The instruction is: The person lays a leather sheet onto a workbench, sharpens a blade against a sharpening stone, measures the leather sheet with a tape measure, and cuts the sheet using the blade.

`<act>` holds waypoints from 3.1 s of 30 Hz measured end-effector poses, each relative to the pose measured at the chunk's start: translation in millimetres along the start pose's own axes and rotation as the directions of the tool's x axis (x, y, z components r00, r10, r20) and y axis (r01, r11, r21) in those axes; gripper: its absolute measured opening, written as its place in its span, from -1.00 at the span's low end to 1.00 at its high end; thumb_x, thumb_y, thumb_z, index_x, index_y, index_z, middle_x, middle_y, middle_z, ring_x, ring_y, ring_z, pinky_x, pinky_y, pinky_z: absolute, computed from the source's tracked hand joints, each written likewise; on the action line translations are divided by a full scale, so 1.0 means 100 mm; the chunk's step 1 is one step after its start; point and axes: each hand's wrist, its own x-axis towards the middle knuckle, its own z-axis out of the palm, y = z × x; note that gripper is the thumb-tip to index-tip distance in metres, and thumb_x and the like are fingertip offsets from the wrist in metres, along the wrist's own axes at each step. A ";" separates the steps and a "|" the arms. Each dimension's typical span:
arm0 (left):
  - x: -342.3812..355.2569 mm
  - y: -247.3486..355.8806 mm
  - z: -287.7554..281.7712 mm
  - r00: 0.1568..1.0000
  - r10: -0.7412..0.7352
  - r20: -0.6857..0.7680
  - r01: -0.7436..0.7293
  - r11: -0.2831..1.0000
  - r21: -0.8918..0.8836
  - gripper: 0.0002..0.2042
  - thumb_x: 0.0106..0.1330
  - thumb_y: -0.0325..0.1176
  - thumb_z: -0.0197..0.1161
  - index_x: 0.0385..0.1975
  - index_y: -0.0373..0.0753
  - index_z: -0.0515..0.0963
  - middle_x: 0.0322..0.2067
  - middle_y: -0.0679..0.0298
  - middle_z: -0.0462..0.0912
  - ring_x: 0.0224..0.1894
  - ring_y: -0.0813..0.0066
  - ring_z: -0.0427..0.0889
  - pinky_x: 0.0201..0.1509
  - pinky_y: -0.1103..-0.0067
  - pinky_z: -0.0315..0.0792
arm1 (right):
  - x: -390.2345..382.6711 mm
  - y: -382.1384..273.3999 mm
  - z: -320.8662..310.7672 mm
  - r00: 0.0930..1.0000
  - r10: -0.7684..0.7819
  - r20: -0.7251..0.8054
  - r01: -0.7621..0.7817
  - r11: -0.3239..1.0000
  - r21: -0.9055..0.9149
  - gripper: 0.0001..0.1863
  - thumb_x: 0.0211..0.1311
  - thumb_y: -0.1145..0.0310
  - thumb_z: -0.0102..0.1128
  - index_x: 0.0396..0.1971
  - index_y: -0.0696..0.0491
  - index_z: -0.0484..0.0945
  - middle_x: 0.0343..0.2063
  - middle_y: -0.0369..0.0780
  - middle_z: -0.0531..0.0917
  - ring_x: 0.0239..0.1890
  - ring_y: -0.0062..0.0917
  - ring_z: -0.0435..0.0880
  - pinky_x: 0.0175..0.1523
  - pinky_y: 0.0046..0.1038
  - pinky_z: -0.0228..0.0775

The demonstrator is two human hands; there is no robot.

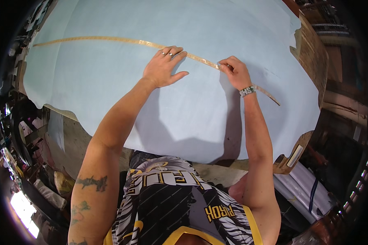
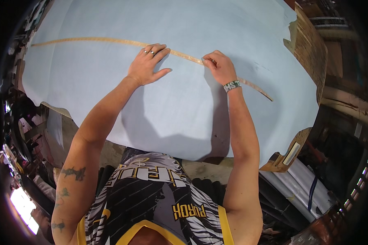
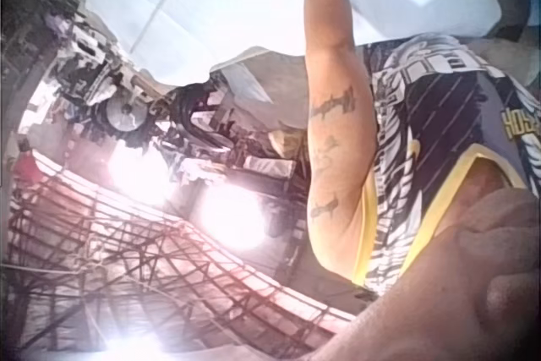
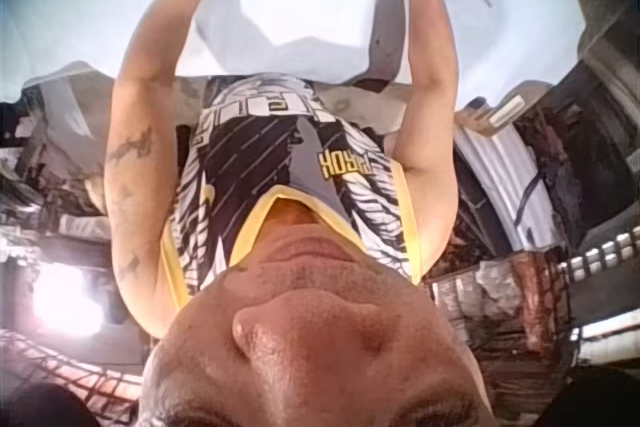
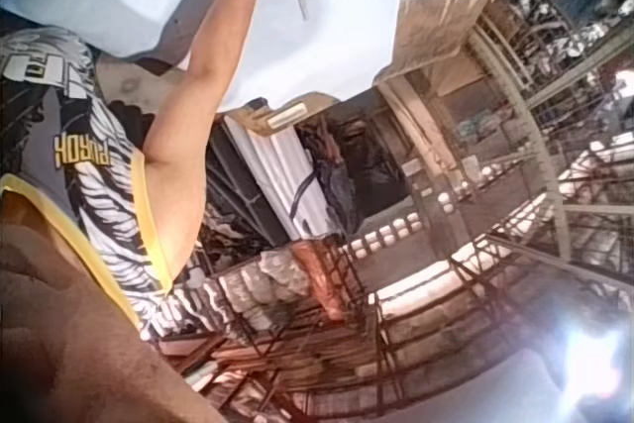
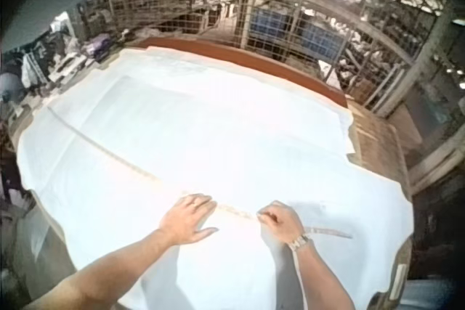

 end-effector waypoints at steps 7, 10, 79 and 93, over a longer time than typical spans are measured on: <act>0.00 -0.04 0.01 1.000 0.003 -0.022 -0.002 1.000 0.014 -0.39 0.35 0.11 0.26 0.31 -0.06 0.41 0.29 0.28 0.41 0.36 0.25 0.33 0.47 0.32 0.29 | 0.03 -0.05 0.10 0.996 -0.084 -0.038 0.078 0.988 -0.130 -0.92 0.35 0.39 0.22 -0.25 0.00 0.68 -0.33 -0.31 0.65 -0.38 -0.41 0.64 -0.25 -0.38 0.49; -0.02 -0.03 0.01 1.000 0.001 -0.020 0.000 1.000 0.011 -0.39 0.34 0.10 0.26 0.30 -0.07 0.41 0.29 0.28 0.42 0.36 0.24 0.34 0.44 0.32 0.31 | 0.04 -0.08 0.10 0.991 -0.135 -0.016 0.128 0.967 -0.219 -0.92 0.36 0.40 0.18 -0.24 0.00 0.65 -0.31 -0.31 0.66 -0.34 -0.36 0.67 -0.23 -0.33 0.52; -0.09 -0.05 0.01 0.997 -0.019 -0.077 0.011 0.995 -0.103 -0.32 0.23 0.09 0.37 0.26 -0.20 0.45 0.22 0.11 0.47 0.32 0.05 0.35 0.39 0.16 0.26 | -0.60 0.08 0.19 0.899 0.407 -0.163 0.035 0.303 0.952 -0.94 0.31 0.51 0.20 -0.37 0.15 0.53 -0.46 -0.25 0.59 -0.43 -0.55 0.59 -0.25 -0.46 0.56; -0.15 -0.61 -0.43 0.997 -0.008 -0.081 0.014 0.997 0.073 -0.62 0.29 -0.14 0.33 -0.01 -0.24 0.58 0.09 0.10 0.50 0.18 0.20 0.41 0.17 0.33 0.35 | -0.26 -0.80 0.64 0.935 0.340 -0.096 -0.134 0.593 0.794 -0.78 0.54 0.46 -0.10 -0.05 0.14 0.56 -0.43 -0.30 0.61 -0.65 -0.75 0.28 -0.57 -0.65 0.12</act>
